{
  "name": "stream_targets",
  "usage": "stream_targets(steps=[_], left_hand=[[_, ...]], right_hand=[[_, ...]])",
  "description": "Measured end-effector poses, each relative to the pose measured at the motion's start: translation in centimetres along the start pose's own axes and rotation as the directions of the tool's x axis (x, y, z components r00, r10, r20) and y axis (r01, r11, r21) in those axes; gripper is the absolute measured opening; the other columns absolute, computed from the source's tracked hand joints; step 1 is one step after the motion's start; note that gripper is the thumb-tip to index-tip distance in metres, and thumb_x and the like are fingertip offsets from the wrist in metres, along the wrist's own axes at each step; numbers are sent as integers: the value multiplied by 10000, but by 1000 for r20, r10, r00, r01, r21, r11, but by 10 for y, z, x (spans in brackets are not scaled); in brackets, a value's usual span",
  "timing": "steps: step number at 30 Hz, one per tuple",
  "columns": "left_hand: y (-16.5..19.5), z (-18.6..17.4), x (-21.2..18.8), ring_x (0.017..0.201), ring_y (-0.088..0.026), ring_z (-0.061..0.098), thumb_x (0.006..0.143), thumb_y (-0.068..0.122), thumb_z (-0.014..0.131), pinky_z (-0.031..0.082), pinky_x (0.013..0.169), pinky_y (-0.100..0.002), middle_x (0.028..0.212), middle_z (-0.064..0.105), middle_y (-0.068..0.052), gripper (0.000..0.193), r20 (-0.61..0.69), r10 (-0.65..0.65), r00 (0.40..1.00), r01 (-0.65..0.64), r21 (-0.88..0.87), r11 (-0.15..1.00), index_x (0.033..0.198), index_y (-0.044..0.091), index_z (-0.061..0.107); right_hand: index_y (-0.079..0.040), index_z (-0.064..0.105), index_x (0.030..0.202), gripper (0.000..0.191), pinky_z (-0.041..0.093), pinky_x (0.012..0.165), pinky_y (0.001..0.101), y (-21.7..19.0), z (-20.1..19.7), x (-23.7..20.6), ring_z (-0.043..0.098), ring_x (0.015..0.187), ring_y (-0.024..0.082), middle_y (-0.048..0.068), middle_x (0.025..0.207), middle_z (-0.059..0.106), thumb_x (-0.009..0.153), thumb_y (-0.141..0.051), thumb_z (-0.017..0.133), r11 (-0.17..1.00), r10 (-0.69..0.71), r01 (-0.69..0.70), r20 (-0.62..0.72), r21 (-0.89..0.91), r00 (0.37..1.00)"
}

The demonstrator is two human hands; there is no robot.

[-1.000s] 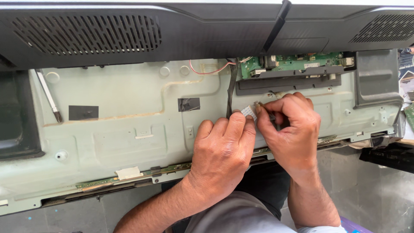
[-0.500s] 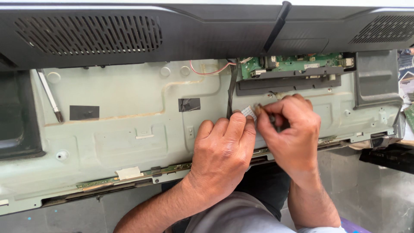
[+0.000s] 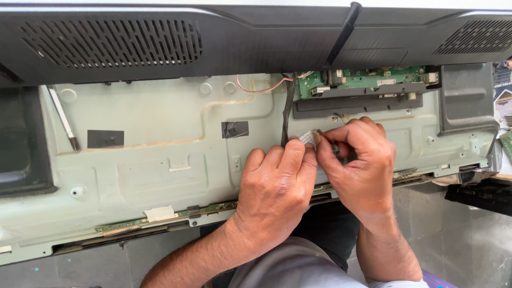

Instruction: The person scrapes a small white component with a razor blade, then uses a black plastic tool to pry and adjust a ribbon cable connector on the back of a disassembled television. The person works on the component and connector throughout the clip.

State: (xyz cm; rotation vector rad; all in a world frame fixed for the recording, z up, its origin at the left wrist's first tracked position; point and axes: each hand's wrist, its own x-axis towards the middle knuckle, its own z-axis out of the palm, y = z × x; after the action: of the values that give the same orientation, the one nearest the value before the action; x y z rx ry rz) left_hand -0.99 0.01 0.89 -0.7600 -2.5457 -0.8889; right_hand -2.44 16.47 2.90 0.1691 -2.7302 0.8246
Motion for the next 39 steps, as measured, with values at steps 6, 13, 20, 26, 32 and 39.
stream_targets(steps=[6,13,20,26,32,39], left_hand=[[1,0,0,789,-211,547,819,104,650,394,706,-374,988,535,-90,354,6,0,1000,0,-11,1000,1139,-43,681],[1,0,0,785,-207,543,823,96,647,392,712,-373,987,533,-89,369,9,-4,1000,4,-4,1000,1161,-46,681],[0,1,-1,794,-208,546,822,101,648,392,716,-375,1002,538,-92,382,14,-1,1000,1,-3,1000,1172,-50,678],[0,0,-1,792,-209,546,824,103,650,393,718,-373,1001,543,-94,374,4,3,1000,-3,-5,1000,1163,-51,676],[-1,0,0,785,-209,545,820,92,651,393,713,-371,973,534,-89,378,15,-1,1000,1,-21,1000,1166,-57,681],[0,0,-1,789,-209,541,822,74,654,398,723,-368,1000,553,-99,360,5,1,1000,-1,-14,1000,1153,-63,679]], right_hand=[[-41,658,823,163,394,694,352,1,0,1,482,691,203,35,685,501,841,6,814,1000,-19,19,-7,-11,1000],[-44,661,815,164,380,676,348,0,0,0,463,676,195,29,670,483,828,0,819,1000,1,-1,3,-6,1000],[-41,666,816,154,381,670,345,0,-1,0,454,666,191,31,667,480,828,1,813,1000,9,-9,2,-1,1000],[-34,667,827,149,384,659,339,0,1,1,468,676,190,34,683,500,842,-2,812,1000,21,-21,-10,5,1000],[-33,669,834,160,381,686,350,0,1,1,460,691,192,33,685,490,857,-1,824,1000,-5,5,-18,-1,1000],[-46,667,831,166,383,683,346,-3,1,-1,461,685,192,29,683,489,852,-12,828,1000,18,-18,-24,-18,1000]])
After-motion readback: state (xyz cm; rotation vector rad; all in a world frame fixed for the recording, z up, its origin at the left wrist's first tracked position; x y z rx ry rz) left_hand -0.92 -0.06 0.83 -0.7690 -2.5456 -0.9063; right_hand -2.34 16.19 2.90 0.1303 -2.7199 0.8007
